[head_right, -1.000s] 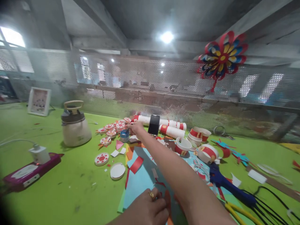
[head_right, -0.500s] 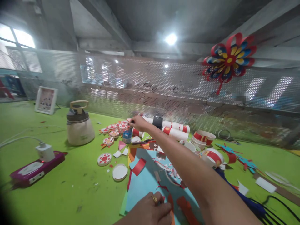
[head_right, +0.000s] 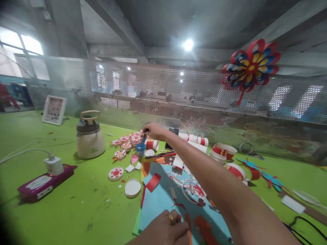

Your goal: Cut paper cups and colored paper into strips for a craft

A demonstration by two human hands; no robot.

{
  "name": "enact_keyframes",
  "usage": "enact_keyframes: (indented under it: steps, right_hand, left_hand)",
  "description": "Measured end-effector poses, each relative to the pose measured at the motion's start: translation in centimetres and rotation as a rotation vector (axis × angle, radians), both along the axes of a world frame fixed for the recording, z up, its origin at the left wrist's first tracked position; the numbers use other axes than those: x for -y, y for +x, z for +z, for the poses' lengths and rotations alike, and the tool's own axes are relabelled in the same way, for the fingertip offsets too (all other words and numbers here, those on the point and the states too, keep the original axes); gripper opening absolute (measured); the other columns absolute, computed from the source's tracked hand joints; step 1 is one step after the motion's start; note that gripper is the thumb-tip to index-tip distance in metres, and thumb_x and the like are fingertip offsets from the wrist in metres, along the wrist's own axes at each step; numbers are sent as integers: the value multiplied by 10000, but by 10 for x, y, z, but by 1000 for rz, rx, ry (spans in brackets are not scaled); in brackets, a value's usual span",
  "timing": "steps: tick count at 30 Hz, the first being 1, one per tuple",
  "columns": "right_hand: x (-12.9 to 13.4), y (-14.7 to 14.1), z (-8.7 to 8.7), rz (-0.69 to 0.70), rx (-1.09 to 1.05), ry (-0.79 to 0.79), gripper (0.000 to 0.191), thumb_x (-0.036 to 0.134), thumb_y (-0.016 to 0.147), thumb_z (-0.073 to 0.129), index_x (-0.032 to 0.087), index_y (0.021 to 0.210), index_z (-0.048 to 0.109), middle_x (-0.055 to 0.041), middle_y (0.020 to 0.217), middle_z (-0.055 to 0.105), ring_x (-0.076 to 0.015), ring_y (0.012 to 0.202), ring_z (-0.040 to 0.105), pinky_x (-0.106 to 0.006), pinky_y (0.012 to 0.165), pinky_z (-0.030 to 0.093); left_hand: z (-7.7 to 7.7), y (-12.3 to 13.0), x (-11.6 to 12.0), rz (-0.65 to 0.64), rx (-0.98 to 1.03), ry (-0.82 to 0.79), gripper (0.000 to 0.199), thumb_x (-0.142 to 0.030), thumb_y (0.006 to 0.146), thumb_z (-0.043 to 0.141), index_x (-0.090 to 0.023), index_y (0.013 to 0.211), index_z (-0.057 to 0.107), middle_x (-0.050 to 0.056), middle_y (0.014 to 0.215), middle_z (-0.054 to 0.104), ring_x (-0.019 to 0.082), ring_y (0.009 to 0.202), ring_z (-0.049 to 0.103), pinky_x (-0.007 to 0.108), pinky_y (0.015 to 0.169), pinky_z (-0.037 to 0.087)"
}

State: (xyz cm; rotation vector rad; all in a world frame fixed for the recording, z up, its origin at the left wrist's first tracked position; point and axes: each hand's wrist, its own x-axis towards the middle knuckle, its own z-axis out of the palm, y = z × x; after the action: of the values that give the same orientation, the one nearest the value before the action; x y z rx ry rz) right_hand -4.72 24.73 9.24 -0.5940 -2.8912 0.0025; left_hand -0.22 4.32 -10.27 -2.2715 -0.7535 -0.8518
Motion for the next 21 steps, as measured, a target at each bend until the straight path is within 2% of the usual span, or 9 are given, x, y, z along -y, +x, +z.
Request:
enact_keyframes:
  steps: [5,11,16,21]
  right_hand:
    - [8,-2,-7,80,76,57,262,286,911,567,165,1144,575,-69,1152,612,-205,955,627,-410,802,529]
    - [13,12,3,168,175,145,246,282,913,563,170,1132,582,-68,1149,614,-201,954,626,-408,807,527]
    - [15,22,4,180,192,220,222,277,920,552,178,1115,591,-66,1141,618,-188,932,629,-389,795,533]
    - [17,14,-5,210,190,285,236,278,916,558,173,1126,586,-70,1150,613,-197,950,626,-399,804,529]
  left_hand:
    - [0,0,-1,-17,42,15,278,-229,758,658,-151,602,442,-19,552,438,125,540,439,300,478,86]
    - [7,0,1,-28,117,72,285,-234,702,700,-155,584,453,-24,553,452,132,510,442,295,465,90]
    - [9,-1,2,-26,48,1,266,-236,720,692,-155,608,464,-20,564,478,132,532,454,288,465,110]
    - [2,0,2,6,8,-80,220,-220,801,620,-155,638,487,-9,567,492,132,580,462,277,485,174]
